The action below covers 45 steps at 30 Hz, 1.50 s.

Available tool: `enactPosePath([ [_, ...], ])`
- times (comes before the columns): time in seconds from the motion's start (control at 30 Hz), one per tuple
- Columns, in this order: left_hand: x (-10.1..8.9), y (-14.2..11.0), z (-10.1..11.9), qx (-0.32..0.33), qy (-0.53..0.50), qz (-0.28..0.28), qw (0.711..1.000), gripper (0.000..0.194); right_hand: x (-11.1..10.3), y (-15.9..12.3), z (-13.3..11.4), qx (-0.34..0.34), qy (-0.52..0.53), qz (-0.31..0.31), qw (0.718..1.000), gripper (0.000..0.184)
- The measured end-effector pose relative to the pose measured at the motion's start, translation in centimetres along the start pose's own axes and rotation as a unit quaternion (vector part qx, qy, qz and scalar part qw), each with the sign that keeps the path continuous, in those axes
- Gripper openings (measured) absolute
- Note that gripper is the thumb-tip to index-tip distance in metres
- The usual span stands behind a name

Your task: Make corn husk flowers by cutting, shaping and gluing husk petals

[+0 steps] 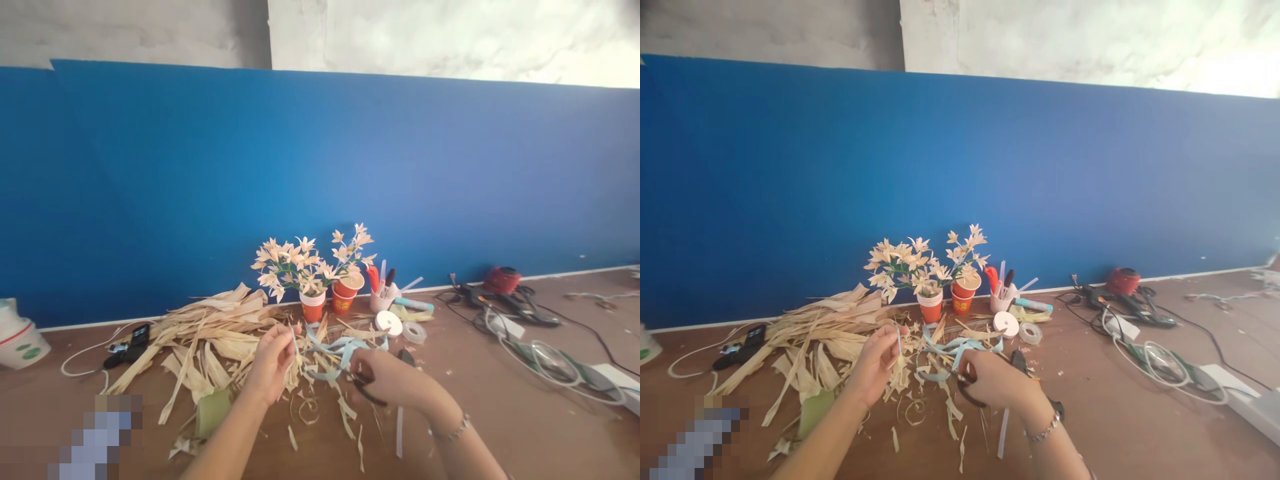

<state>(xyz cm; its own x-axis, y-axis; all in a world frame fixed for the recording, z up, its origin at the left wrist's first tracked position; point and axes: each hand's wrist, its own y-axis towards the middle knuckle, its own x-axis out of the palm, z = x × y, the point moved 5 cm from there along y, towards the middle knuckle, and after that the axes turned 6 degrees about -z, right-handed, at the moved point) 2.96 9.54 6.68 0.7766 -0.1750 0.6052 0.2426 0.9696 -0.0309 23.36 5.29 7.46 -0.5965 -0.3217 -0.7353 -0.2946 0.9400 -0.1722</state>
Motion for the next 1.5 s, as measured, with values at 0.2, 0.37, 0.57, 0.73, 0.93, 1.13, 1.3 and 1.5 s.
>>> enactPosePath([
  [0.2, -0.4, 0.0, -0.8, -0.059, -0.04, 0.014, 0.997, 0.029, 3.7, -0.5, -2.7, 0.043, -0.133, -0.108, 0.984, 0.034],
  [0.37, -0.6, 0.3, -1.4, -0.087, -0.081, 0.01, 0.993, 0.027, 6.0, -0.1, -4.5, 0.072, -0.23, -0.12, 0.963, 0.033],
  [0.57, 0.0, 0.3, -1.4, -0.081, -0.025, -0.046, 0.995, 0.024, 6.2, -0.1, -5.5, 0.099, -0.27, -0.132, 0.949, 0.051],
  [0.73, 0.1, 0.0, -1.4, -0.071, -0.009, -0.048, 0.996, 0.028, 6.1, -0.3, -6.1, 0.101, -0.276, -0.137, 0.946, 0.053],
  [0.93, -0.3, 0.4, -1.4, -0.074, -0.014, -0.049, 0.996, 0.029, 7.1, 0.0, -5.9, 0.101, -0.29, -0.114, 0.945, 0.054],
  [1.13, -1.7, 1.2, -0.1, -0.043, -0.012, -0.021, 0.999, 0.03, 7.3, -0.1, -6.2, 0.098, -0.279, -0.109, 0.949, 0.054],
  [1.3, -2.8, 1.8, 0.8, -0.034, -0.018, -0.006, 0.999, 0.026, 7.0, -0.6, -6.5, 0.097, -0.253, -0.123, 0.955, 0.051],
  [1.5, -3.1, 2.0, 0.0, -0.053, -0.019, 0.013, 0.998, 0.02, 7.5, -0.4, -6.8, 0.075, -0.276, -0.112, 0.952, 0.045],
])
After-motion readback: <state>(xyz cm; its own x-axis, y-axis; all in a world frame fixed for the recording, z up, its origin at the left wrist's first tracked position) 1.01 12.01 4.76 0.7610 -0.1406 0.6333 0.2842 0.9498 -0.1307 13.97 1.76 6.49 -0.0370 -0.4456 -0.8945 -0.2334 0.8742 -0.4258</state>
